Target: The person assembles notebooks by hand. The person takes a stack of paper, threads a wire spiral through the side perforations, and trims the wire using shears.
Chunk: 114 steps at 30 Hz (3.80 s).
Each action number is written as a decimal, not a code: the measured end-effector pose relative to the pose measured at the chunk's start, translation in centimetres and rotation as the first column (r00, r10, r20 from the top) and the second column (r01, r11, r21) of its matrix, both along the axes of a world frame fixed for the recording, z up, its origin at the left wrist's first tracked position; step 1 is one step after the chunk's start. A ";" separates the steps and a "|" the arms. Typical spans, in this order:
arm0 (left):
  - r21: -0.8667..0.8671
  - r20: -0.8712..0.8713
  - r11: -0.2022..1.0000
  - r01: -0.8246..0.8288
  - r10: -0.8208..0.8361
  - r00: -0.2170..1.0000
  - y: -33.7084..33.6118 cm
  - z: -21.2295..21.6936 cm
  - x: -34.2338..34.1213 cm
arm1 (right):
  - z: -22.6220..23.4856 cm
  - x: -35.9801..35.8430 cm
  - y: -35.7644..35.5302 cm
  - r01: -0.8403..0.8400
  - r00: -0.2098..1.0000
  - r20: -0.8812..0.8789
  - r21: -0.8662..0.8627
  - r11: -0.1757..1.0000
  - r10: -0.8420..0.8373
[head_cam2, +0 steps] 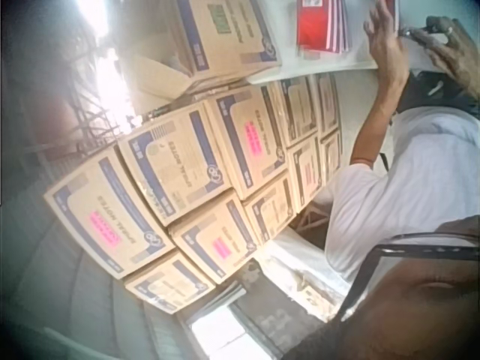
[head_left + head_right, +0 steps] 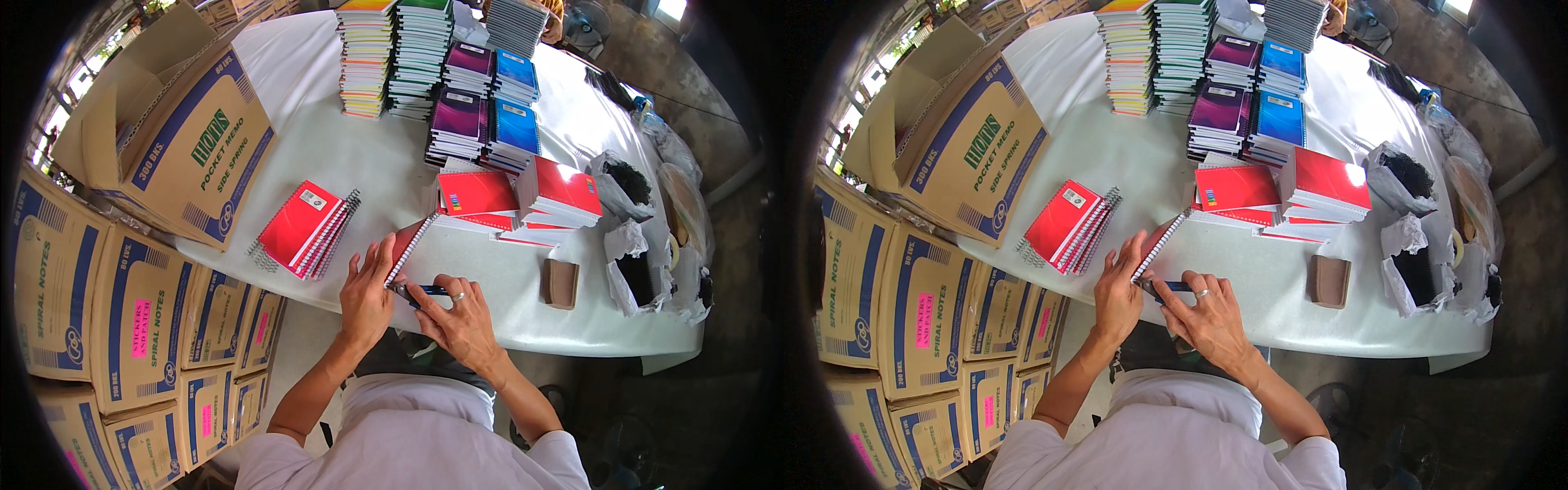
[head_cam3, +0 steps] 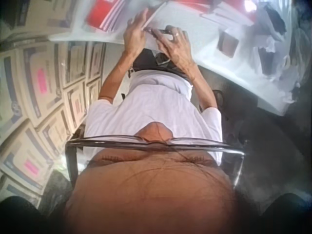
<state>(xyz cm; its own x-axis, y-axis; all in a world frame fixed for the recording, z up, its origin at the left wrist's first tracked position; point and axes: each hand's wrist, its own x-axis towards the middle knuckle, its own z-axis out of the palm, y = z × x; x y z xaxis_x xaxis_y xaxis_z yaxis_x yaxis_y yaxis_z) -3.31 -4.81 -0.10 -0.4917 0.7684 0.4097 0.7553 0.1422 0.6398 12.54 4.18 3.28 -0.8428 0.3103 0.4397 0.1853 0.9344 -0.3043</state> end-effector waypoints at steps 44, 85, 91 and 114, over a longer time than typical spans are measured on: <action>-0.080 -0.289 0.960 0.267 -0.279 0.916 0.4 3.5 -4.8 | -0.7 -6.2 17.8 -0.003 0.986 0.166 0.151 0.989 -0.023; 0.217 0.565 0.932 0.290 -0.362 0.741 11.0 -3.0 -6.1 | 1.2 -5.1 17.5 -0.176 0.984 -0.033 -0.104 0.979 0.174; 0.216 0.680 0.957 0.196 -0.291 0.673 14.3 -4.2 -5.8 | 1.4 -5.0 17.0 -0.175 0.984 -0.056 -0.119 0.977 0.169; 0.287 0.903 0.944 0.164 -0.324 0.282 14.4 -3.2 -5.1 | 1.3 -4.7 17.1 -0.147 0.989 -0.028 -0.203 0.968 0.144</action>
<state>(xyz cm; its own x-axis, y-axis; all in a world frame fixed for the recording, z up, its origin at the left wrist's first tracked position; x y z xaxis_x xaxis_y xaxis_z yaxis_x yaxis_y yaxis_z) -8.39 9.59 -3.34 -0.4001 0.9118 -0.0923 -0.3684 -0.0678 0.9272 7.86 21.26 4.61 -0.8800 0.2693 0.3912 0.0467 0.8688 -0.4930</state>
